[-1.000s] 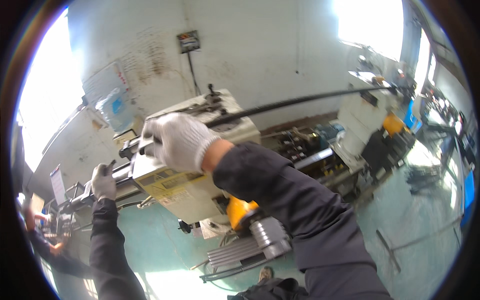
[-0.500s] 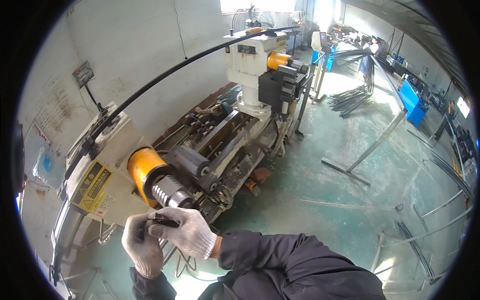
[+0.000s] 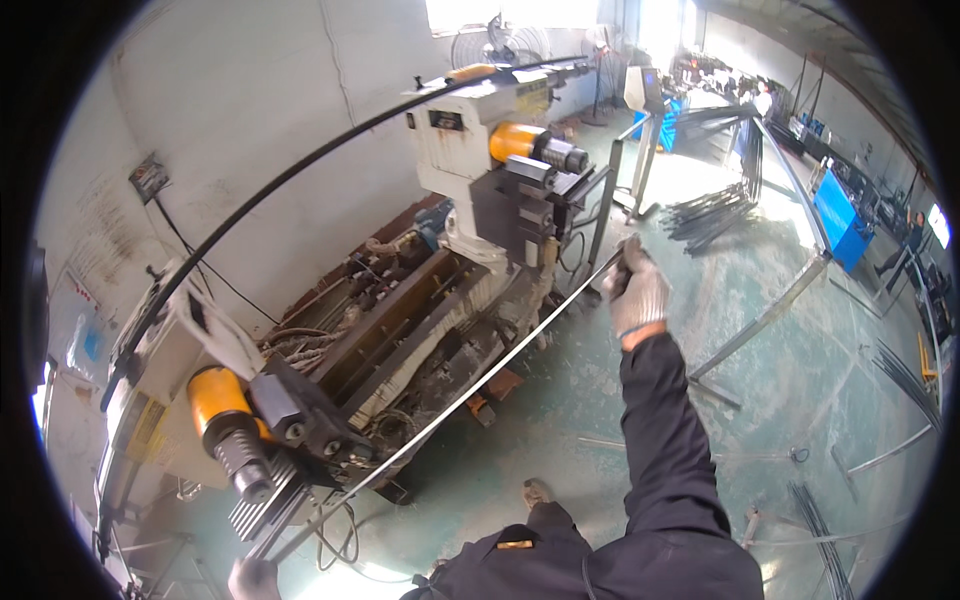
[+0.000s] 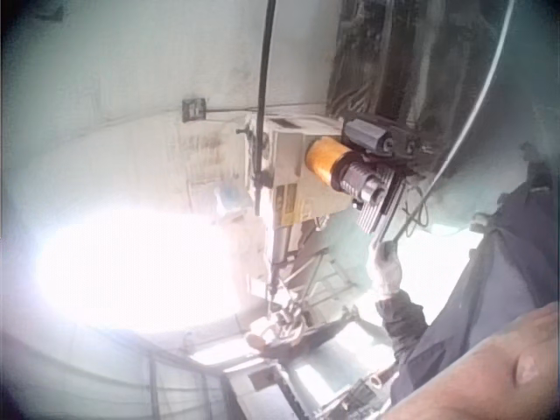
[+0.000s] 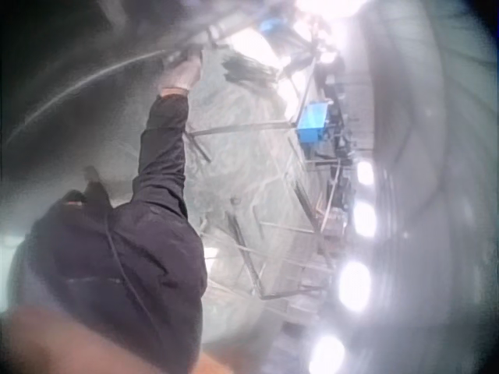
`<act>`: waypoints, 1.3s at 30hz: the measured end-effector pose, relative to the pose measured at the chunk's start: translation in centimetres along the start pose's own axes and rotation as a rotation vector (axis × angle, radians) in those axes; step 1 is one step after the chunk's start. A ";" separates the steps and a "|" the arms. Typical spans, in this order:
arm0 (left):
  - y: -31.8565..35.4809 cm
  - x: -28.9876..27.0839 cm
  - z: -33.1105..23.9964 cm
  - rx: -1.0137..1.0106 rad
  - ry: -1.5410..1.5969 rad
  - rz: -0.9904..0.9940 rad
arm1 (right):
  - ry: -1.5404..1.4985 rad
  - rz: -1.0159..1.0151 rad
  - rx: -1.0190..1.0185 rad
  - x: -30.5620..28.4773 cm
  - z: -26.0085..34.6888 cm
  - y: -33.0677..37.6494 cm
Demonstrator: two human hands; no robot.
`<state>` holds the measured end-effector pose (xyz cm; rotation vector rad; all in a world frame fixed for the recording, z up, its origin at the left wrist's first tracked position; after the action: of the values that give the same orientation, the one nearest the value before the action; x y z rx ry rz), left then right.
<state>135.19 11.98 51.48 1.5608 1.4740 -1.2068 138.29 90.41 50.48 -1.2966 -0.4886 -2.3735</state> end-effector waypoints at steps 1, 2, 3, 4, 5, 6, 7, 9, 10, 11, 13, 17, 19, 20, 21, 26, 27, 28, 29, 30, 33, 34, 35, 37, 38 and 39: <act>1.0 0.9 -0.7 -0.085 0.074 0.002 | 0.114 -0.083 -0.100 -1.1 1.3 -2.1; 1.0 2.1 -2.9 -0.039 0.023 0.035 | 0.248 0.036 -0.085 -1.0 0.8 -2.6; 1.2 3.4 -5.5 -0.002 -0.025 0.066 | 0.447 0.032 -0.100 -1.4 -0.3 -2.0; 1.0 5.3 -8.0 0.020 -0.006 0.139 | 0.716 0.218 -0.173 -0.5 -2.4 -0.1; 1.3 6.4 -11.0 0.054 -0.160 0.152 | 1.025 0.434 -0.345 0.5 -5.3 3.4; 1.1 7.7 -13.5 0.027 -0.222 0.155 | 1.160 0.587 -0.438 1.0 -8.1 6.5; 0.4 8.5 -16.0 0.051 -0.157 0.167 | 0.864 0.520 -0.084 -0.7 -11.9 8.4; -1.7 9.1 -19.6 0.071 -0.111 0.047 | 0.152 0.200 0.518 -3.2 -17.8 10.8; -2.2 8.6 -20.5 0.065 -0.118 0.051 | 0.158 0.160 0.470 -3.6 -18.3 10.6; -2.8 8.5 -21.0 0.058 -0.118 0.055 | 0.156 0.158 0.440 -3.6 -18.2 9.6; -3.1 8.2 -20.9 0.038 -0.140 0.053 | 0.164 0.216 0.344 -3.1 -16.8 6.5; -2.6 6.6 -17.4 0.056 -0.166 -0.053 | 0.105 0.055 0.287 -4.0 -14.7 -1.0; -2.3 5.8 -14.5 0.029 -0.232 -0.070 | 0.112 0.044 0.260 -4.6 -14.2 -3.6; -1.9 5.2 -13.4 0.081 -0.307 -0.084 | 0.093 0.088 0.227 -4.4 -14.0 -4.7; -1.4 4.6 -11.9 0.069 -0.359 -0.097 | 0.086 0.065 0.240 -4.6 -14.2 -5.3; 0.1 1.7 -7.2 0.164 -0.355 -0.273 | 0.062 0.135 0.274 -3.3 -15.3 -5.3; 0.3 1.5 -6.6 0.147 -0.367 -0.283 | 0.064 0.132 0.268 -2.8 -15.6 -5.1; 0.2 1.4 -6.3 0.147 -0.350 -0.299 | 0.066 0.131 0.273 -2.4 -16.1 -4.9; 0.2 1.4 -6.2 0.148 -0.334 -0.312 | 0.068 0.133 0.287 -2.1 -16.6 -4.9; 0.1 1.3 -6.1 0.151 -0.317 -0.325 | 0.100 0.133 0.289 -2.0 -17.0 -5.2; -0.5 1.5 -6.7 0.147 -0.311 -0.298 | 0.056 0.159 0.300 -1.4 -17.8 -6.6; -0.7 1.6 -7.0 0.146 -0.329 -0.300 | 0.059 0.188 0.299 -1.2 -18.0 -7.0; -1.0 1.6 -7.3 0.144 -0.348 -0.302 | 0.077 0.205 0.284 -1.0 -18.1 -7.5; -1.3 1.6 -8.0 0.161 -0.327 -0.332 | 0.044 0.183 0.325 -0.8 -18.7 -8.2; -1.5 1.5 -8.3 0.180 -0.286 -0.360 | 0.069 0.187 0.325 -0.7 -18.9 -8.6; -1.5 1.4 -8.5 0.198 -0.245 -0.388 | 0.089 0.229 0.298 -0.4 -19.0 -8.7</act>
<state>135.11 20.53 53.37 1.2215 1.5737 -1.7464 120.65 88.95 39.42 -1.0490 -0.6056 -2.0675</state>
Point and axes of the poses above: each hand's wrist, its own y-axis away from the middle knuckle, its own x-axis out of the palm, z = x × y, the point moved 7 cm from there along -y, towards the middle knuckle, and after that the axes turned 13 degrees about -y, right-handed, at the moved point
